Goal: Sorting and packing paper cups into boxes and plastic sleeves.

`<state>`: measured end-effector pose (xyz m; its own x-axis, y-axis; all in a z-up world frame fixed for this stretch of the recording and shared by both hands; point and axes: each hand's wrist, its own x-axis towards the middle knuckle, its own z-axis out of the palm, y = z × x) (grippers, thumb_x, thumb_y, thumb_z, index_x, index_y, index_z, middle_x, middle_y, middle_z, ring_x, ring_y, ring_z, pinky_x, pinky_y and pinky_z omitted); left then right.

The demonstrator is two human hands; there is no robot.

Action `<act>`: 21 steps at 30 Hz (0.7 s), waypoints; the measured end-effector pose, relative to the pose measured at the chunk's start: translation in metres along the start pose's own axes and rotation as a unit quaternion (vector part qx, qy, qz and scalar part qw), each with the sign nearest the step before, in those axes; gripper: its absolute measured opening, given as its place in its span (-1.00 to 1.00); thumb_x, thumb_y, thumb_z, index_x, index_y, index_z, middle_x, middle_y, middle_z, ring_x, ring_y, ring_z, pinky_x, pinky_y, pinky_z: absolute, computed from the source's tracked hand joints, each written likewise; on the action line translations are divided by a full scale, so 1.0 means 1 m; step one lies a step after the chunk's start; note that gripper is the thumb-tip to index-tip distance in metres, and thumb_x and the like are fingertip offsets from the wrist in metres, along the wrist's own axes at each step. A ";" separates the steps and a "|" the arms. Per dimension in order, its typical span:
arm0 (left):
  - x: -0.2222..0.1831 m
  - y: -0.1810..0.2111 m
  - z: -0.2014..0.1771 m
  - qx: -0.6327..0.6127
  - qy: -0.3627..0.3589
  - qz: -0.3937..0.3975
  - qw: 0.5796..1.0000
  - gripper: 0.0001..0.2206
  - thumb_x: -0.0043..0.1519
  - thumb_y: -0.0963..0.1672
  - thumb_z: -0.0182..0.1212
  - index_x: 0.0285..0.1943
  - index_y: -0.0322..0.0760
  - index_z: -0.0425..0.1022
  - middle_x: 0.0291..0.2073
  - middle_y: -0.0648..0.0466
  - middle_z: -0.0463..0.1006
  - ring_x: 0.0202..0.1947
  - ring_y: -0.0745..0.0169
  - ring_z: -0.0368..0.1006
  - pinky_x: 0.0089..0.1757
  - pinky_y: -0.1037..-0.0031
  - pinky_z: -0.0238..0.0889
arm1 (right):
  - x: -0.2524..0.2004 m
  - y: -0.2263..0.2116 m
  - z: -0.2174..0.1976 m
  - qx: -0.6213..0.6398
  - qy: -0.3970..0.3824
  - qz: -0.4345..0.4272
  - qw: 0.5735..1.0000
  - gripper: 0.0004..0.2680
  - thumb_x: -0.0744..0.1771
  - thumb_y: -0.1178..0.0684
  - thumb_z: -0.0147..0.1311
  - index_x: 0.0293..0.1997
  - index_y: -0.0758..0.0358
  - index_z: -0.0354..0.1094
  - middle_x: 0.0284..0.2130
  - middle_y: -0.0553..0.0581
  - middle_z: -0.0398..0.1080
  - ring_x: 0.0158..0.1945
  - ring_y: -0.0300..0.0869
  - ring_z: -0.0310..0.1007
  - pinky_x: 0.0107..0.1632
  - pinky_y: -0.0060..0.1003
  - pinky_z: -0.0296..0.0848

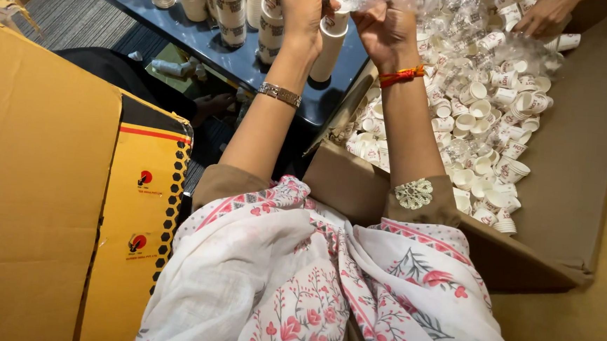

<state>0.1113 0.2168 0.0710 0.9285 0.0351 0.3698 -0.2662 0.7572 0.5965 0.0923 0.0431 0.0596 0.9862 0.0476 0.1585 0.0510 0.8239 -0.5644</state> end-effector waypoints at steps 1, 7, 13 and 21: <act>-0.002 0.004 0.001 -0.001 0.000 -0.002 1.000 -0.82 0.32 -0.15 0.22 -0.32 -0.38 0.50 -0.55 0.09 0.54 -0.64 0.33 0.48 -0.55 0.52 0.37 | 0.000 0.000 0.000 0.000 0.002 -0.001 1.000 -0.80 0.38 0.24 0.04 0.11 0.45 0.24 -0.04 0.34 0.42 -0.01 0.07 0.53 0.17 -0.08 0.60; 0.000 -0.003 -0.015 0.072 0.046 -0.062 0.994 -0.81 0.26 -0.10 0.32 -0.29 -0.32 0.46 -0.57 0.14 0.50 -0.64 0.29 0.59 -0.59 0.52 0.43 | 0.019 0.010 -0.035 -0.045 -0.067 -0.095 0.992 -0.86 0.38 0.44 0.02 -0.14 0.30 0.31 -0.44 0.13 0.37 -0.41 -0.13 0.42 -0.19 -0.11 0.53; 0.004 -0.021 -0.035 0.075 0.053 -0.088 0.992 -0.80 0.22 -0.10 0.35 -0.25 -0.29 0.44 -0.57 0.13 0.52 -0.69 0.27 0.55 -0.63 0.50 0.40 | 0.028 0.032 -0.063 -0.167 0.111 -0.086 0.976 -0.94 0.34 0.39 0.05 -0.19 0.47 0.41 -0.30 0.30 0.46 -0.24 -0.01 0.52 -0.06 -0.11 0.62; -0.002 -0.031 -0.041 0.192 0.023 -0.066 0.979 -0.74 0.25 -0.05 0.33 -0.15 -0.32 0.44 -0.57 0.07 0.58 -0.67 0.33 0.59 -0.63 0.59 0.31 | 0.007 0.044 -0.050 -0.243 0.083 -0.108 0.960 -0.83 0.37 0.23 0.19 0.08 0.30 0.45 -0.02 0.17 0.50 0.00 -0.11 0.52 0.03 -0.20 0.56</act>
<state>0.1285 0.2202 0.0227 0.9697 -0.0097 0.2442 -0.2129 0.4571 0.8636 0.1090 0.0519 -0.0046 0.9538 -0.2184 0.2065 0.2853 0.4419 -0.8505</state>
